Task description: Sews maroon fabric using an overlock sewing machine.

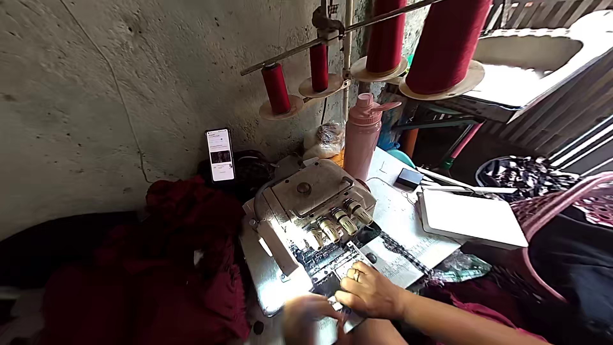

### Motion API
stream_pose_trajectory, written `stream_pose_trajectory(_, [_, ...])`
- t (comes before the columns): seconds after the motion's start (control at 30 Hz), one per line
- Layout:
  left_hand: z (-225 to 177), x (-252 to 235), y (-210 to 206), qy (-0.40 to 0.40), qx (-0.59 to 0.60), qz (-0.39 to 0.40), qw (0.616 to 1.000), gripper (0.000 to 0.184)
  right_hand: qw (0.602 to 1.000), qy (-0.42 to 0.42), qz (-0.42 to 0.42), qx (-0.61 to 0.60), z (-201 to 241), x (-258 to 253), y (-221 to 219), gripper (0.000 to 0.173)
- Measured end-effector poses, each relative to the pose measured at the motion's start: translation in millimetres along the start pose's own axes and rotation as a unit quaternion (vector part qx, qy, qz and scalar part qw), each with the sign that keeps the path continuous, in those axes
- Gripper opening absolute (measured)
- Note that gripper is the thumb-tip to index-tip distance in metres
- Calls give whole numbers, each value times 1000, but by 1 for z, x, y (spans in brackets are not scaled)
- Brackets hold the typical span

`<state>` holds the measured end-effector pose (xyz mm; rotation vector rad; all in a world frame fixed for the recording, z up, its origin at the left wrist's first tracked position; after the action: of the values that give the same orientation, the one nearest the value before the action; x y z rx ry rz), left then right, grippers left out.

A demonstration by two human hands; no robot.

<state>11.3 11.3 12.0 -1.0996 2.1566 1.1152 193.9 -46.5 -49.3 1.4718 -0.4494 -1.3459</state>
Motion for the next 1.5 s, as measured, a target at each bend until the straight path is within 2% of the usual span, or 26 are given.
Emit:
stream_pose_trajectory(0.07, [39, 9, 37, 61, -107, -73, 990, 17, 987, 54, -118, 100, -14, 5, -17, 20])
stream_pose_trajectory(0.13, [74, 9, 57, 128, -158, -98, 974, 26, 975, 71, -167, 131, -23, -10, -10, 16])
stream_pose_trajectory(0.23, [105, 6, 51, 238, -58, -107, 964, 46, 962, 77, -213, 155, -33, -40, 6, 17])
stream_pose_trajectory(0.3, [110, 4, 43, 268, -3, -119, 956, 48, 957, 88, -235, 145, -47, -47, -5, 14])
stream_pose_trajectory(0.43, [109, 7, 37, 239, 3, -134, 962, 44, 955, 107, -249, 123, -58, -43, -24, 12])
stream_pose_trajectory(0.6, [110, 3, 38, 199, -44, -98, 974, 29, 954, 34, -277, 111, -37, -56, -33, 24])
stream_pose_trajectory(0.77, [104, -6, 39, 192, -82, -83, 974, 24, 947, 36, -283, 146, -40, -53, -32, 18])
stream_pose_trajectory(0.87, [107, -6, 39, 191, -78, -100, 973, 22, 947, -22, -294, 125, -32, -47, -26, 22])
stream_pose_trajectory(1.0, [110, -6, 38, 204, -52, -123, 970, 22, 932, -227, -283, 6, 7, -24, -26, 23])
stream_pose_trajectory(1.03, [111, -6, 37, 204, -53, -124, 970, 22, 925, -257, -278, -18, 15, -14, -34, 23])
stream_pose_trajectory(1.1, [106, -3, 38, 203, -88, -113, 969, 28, 919, -270, -284, -48, 27, 9, -57, 22])
stream_pose_trajectory(1.17, [93, 1, 50, 166, -173, -112, 964, 32, 908, -287, -288, -94, 39, 26, -71, 18])
stream_pose_trajectory(1.27, [77, 4, 106, 114, -295, -148, 937, 28, 871, -352, -258, -227, 69, 36, -67, 14])
stream_pose_trajectory(1.33, [75, 0, 161, 137, -309, -92, 937, 30, 853, -369, -197, -311, 91, 35, -68, 9])
stream_pose_trajectory(1.4, [82, -6, 198, 141, -335, 4, 932, 29, 854, -347, -112, -370, 107, 26, -75, 18])
stream_pose_trajectory(1.47, [92, -12, 211, 122, -358, 81, 922, 28, 878, -276, -40, -388, 117, 3, -84, 28])
stream_pose_trajectory(1.5, [97, -15, 213, 120, -363, 116, 917, 29, 889, -240, -29, -388, 121, -12, -92, 29])
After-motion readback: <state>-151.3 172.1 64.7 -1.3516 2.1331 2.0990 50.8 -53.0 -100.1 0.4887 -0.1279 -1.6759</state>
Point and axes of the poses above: each hand's wrist, its own x-axis away from the middle knuckle, its own y-axis out of the back of the hand, z = x × y, the point moved 2 cm from there along -x, towards the middle knuckle, and after that the axes turned 9 degrees about -y, right-handed, at the moved point
